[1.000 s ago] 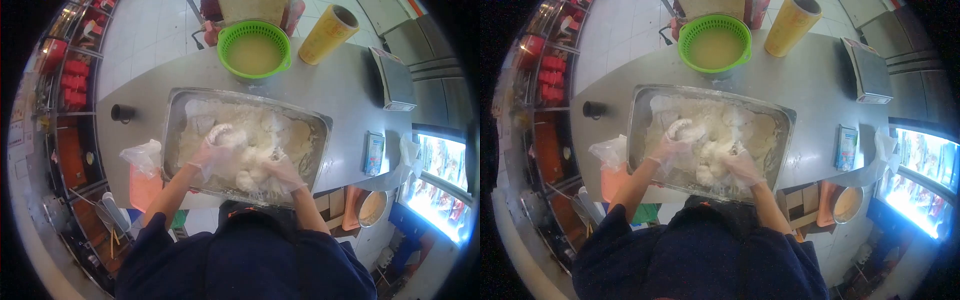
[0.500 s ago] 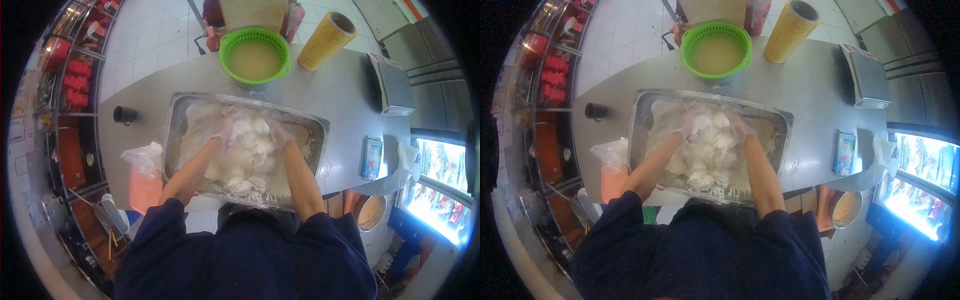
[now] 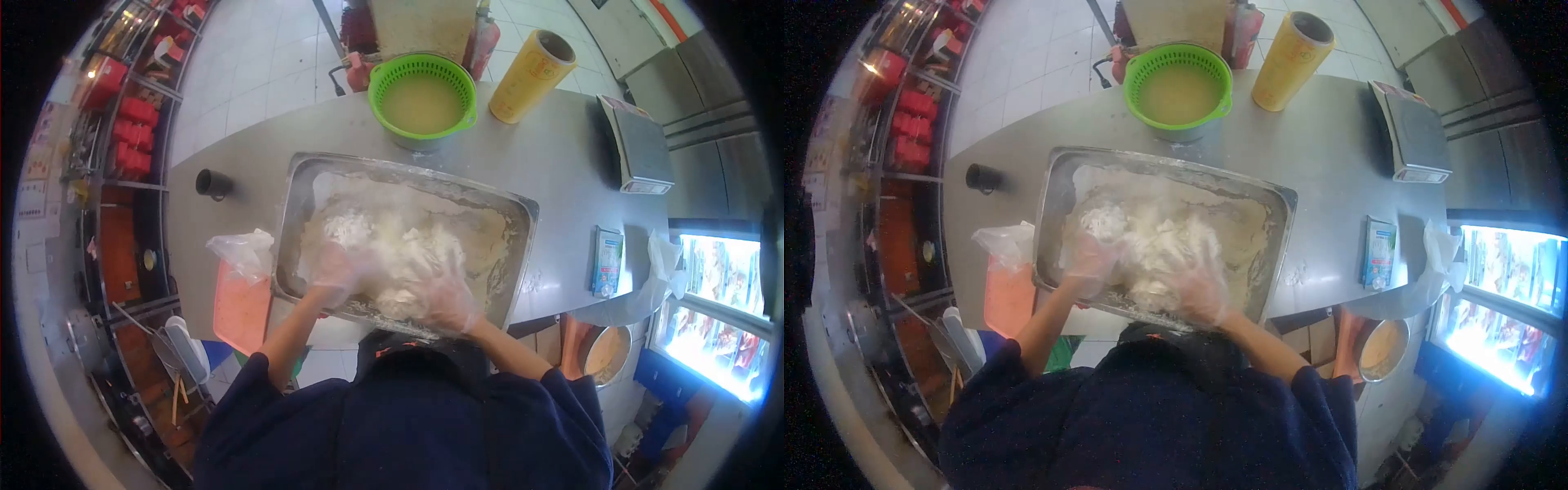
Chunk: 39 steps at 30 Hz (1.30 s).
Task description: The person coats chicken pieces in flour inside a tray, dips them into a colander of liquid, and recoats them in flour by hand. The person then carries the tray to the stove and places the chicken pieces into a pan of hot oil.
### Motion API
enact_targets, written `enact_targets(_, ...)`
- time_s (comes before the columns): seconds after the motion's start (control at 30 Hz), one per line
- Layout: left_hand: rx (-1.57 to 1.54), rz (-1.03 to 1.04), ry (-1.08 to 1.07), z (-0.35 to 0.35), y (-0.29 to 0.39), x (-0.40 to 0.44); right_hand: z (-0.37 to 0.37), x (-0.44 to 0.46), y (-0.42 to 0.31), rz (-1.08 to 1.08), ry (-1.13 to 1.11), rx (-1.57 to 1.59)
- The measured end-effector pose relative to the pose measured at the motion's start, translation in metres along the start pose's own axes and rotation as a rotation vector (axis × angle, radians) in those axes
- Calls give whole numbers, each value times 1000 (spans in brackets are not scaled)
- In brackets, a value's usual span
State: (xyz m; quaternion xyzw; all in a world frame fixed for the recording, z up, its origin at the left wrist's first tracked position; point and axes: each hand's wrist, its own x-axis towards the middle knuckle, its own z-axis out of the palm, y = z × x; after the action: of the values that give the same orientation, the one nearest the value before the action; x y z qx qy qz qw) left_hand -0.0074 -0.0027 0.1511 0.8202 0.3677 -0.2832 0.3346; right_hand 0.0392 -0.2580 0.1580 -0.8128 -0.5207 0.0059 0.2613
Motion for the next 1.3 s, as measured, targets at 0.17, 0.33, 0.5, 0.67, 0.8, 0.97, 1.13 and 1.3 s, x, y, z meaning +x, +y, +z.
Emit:
enact_targets(0.17, 232, 175, -266, -8, -37, -21, -1, -59, 23, 581, -223, 559)
enact_targets(0.33, -414, 89, -330, 14, -54, 25, 21, -43, 18, 1565, 296, 895)
enact_targets(0.5, -873, 121, -605, 59, -16, 31, 7, -13, -7, 1223, 250, 1652)
enact_targets(0.67, -1006, 152, -757, 71, -3, 31, 71, -20, 39, 1272, 34, 1970)
enact_targets(0.8, -1022, 201, -701, 66, -8, 35, 73, -16, 41, 1097, 31, 1629)
enact_targets(0.97, -1054, 309, -499, 43, -30, 21, 42, -22, 34, 827, 80, 1138)
enact_targets(1.13, -604, 487, -82, -16, -32, -12, -52, -6, -1, 922, 195, 914)
enact_targets(1.3, -421, 756, 139, -42, 11, -59, -76, 0, -18, 869, 434, 722)
